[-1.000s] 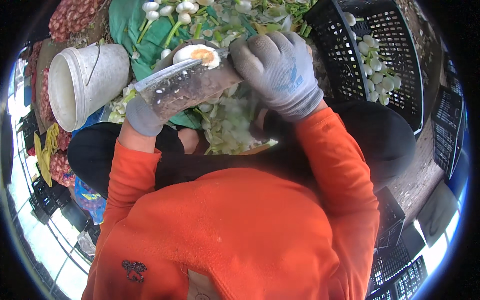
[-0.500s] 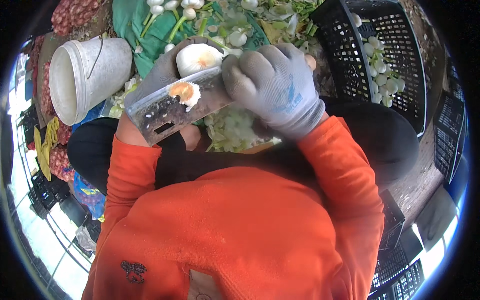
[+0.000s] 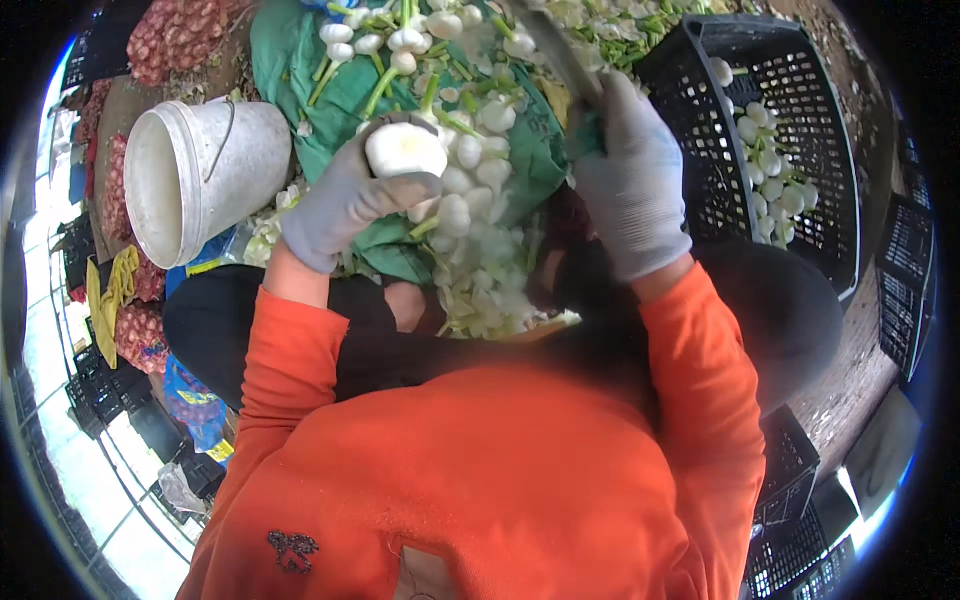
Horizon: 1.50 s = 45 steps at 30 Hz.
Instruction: The person peels green onions by hand and with a cleaver, removing the outer layers and trimming the stems, then placing the cleaned onions into a black plastic crate.
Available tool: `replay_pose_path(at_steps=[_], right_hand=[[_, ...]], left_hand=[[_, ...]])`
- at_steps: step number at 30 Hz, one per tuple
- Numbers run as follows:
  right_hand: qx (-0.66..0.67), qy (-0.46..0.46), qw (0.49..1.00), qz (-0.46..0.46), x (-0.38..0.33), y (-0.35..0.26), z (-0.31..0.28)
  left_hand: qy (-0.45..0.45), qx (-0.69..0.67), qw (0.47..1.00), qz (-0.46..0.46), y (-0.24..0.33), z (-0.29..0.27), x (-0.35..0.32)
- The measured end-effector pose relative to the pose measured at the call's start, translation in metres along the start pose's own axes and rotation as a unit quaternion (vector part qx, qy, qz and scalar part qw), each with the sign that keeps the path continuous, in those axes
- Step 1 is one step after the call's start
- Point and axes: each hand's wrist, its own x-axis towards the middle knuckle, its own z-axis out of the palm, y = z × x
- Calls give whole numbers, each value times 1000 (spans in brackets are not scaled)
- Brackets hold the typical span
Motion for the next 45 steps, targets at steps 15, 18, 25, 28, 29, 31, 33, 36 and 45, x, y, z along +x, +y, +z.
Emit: replay_pose_path(at_steps=[15, 18, 25, 28, 29, 31, 33, 36, 45], right_hand=[[487, -60, 675, 551, 21, 11, -45], [461, -86, 681, 563, 37, 1, -40], [483, -58, 662, 570, 33, 6, -31], [476, -62, 666, 571, 31, 5, -30], [473, -77, 666, 572, 32, 3, -29], [451, -91, 693, 556, 31, 2, -27], [363, -86, 808, 455, 18, 11, -10], [18, -81, 985, 149, 18, 15, -3], [-9, -196, 956, 218, -18, 32, 10]], left_hand=[[46, 589, 802, -87, -47, -23, 156], [150, 467, 869, -60, -85, -33, 232], [228, 409, 882, -50, -115, -32, 296], [155, 26, 986, 46, -97, -33, 260], [123, -241, 963, -10, -88, -31, 251], [154, 85, 975, 135, -63, -18, 202], [114, 302, 918, 230, -34, -1, 166], [81, 129, 988, 21, -2, 33, 134], [210, 513, 743, 375, 60, 31, 75]])
